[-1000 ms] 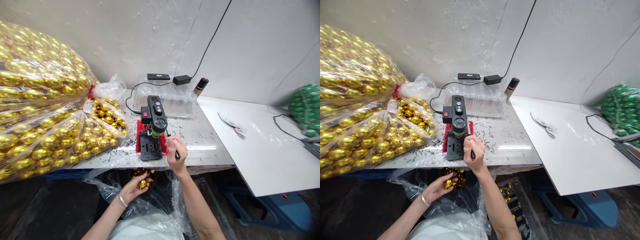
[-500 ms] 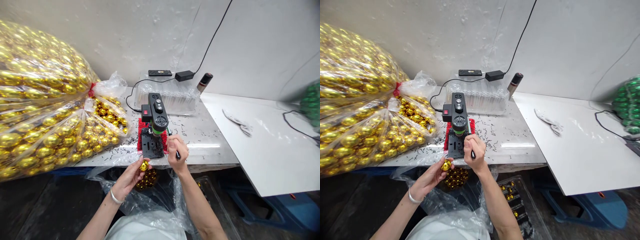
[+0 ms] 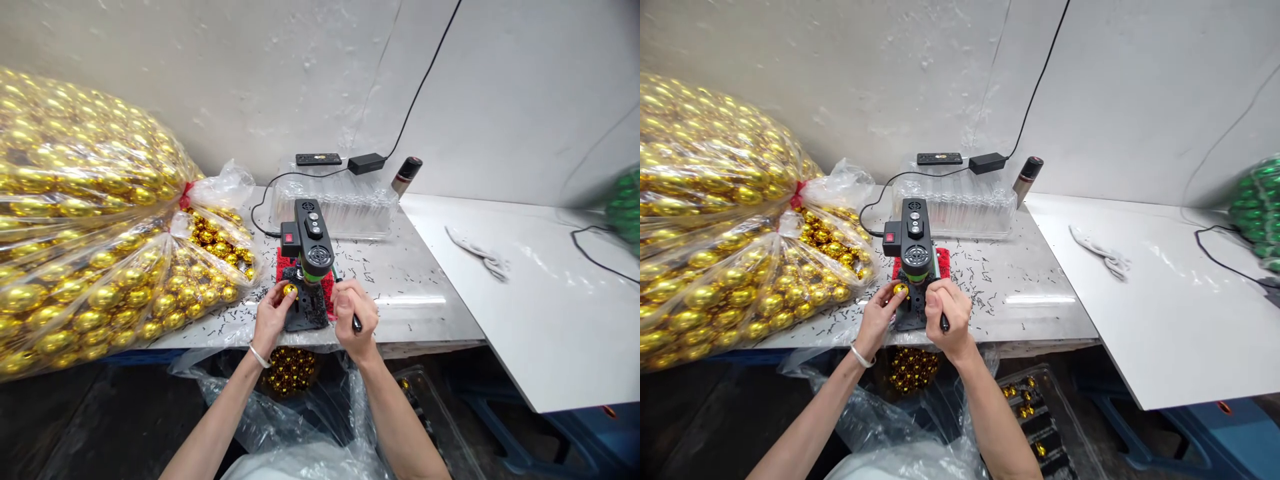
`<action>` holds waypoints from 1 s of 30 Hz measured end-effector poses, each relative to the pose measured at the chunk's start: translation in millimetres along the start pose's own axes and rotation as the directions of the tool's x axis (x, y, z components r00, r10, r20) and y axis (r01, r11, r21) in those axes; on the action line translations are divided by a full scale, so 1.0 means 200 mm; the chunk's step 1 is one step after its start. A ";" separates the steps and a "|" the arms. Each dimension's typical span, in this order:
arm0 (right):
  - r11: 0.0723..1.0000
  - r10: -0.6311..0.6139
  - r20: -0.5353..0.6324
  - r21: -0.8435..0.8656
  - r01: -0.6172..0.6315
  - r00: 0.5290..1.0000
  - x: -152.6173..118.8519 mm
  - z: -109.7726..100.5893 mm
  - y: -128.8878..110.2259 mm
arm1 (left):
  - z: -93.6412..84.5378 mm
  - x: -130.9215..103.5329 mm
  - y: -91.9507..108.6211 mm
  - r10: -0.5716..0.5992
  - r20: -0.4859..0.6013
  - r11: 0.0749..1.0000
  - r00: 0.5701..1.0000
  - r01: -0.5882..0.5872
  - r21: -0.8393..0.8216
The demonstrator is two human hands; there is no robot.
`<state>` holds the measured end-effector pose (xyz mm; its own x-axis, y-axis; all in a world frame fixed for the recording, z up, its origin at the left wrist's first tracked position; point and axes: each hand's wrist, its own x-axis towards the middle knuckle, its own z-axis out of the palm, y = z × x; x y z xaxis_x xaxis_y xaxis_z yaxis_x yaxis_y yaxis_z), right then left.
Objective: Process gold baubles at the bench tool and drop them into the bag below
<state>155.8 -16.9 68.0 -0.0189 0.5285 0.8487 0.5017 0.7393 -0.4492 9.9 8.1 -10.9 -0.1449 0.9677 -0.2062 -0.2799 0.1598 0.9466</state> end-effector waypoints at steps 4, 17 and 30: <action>1.000 0.009 0.033 -0.019 -0.009 0.999 -0.01 -0.01 -0.01 | 0.03 0.03 -0.09 0.150 0.051 0.951 0.987 -0.158 0.266; 1.000 0.020 0.047 -0.004 -0.020 0.999 -0.04 -0.01 0.00 | 0.04 0.02 -0.09 0.259 0.230 0.756 0.938 -0.345 0.556; 0.993 -0.118 -0.066 -0.029 0.116 0.991 -0.23 0.09 0.17 | 0.03 0.03 -0.10 0.212 0.232 0.797 0.949 -0.306 0.521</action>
<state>157.3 -9.1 7.8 -0.0210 0.4090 0.9123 0.5206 0.7834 -0.3393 19.6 12.4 -29.4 0.0234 0.9978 0.0627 0.3162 -0.0668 0.9463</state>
